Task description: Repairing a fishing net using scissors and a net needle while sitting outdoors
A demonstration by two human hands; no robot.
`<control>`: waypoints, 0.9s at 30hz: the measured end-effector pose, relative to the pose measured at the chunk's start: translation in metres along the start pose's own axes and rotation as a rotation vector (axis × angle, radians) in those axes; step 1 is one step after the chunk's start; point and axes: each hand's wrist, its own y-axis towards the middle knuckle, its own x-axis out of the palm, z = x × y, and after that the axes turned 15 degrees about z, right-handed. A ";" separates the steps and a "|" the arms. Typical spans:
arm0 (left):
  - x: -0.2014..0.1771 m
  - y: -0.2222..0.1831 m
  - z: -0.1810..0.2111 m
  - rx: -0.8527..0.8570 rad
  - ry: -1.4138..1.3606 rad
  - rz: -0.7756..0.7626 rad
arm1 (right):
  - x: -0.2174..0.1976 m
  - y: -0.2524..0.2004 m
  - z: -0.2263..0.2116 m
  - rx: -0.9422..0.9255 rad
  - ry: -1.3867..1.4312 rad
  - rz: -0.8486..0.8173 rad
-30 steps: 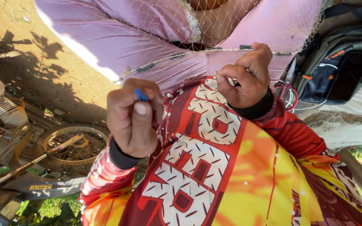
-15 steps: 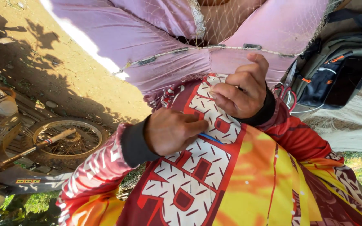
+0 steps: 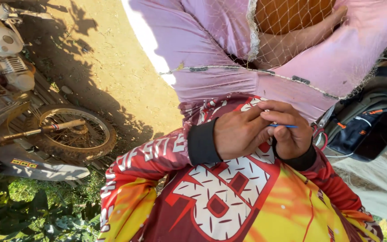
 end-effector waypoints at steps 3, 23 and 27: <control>-0.015 0.006 0.008 -0.005 -0.170 0.086 | 0.004 -0.004 0.005 0.108 0.157 0.171; -0.055 -0.011 -0.064 -0.034 0.294 0.007 | -0.015 0.010 0.012 0.157 0.203 0.235; -0.072 0.019 -0.060 0.118 0.598 0.101 | -0.015 0.014 0.003 0.136 0.097 0.209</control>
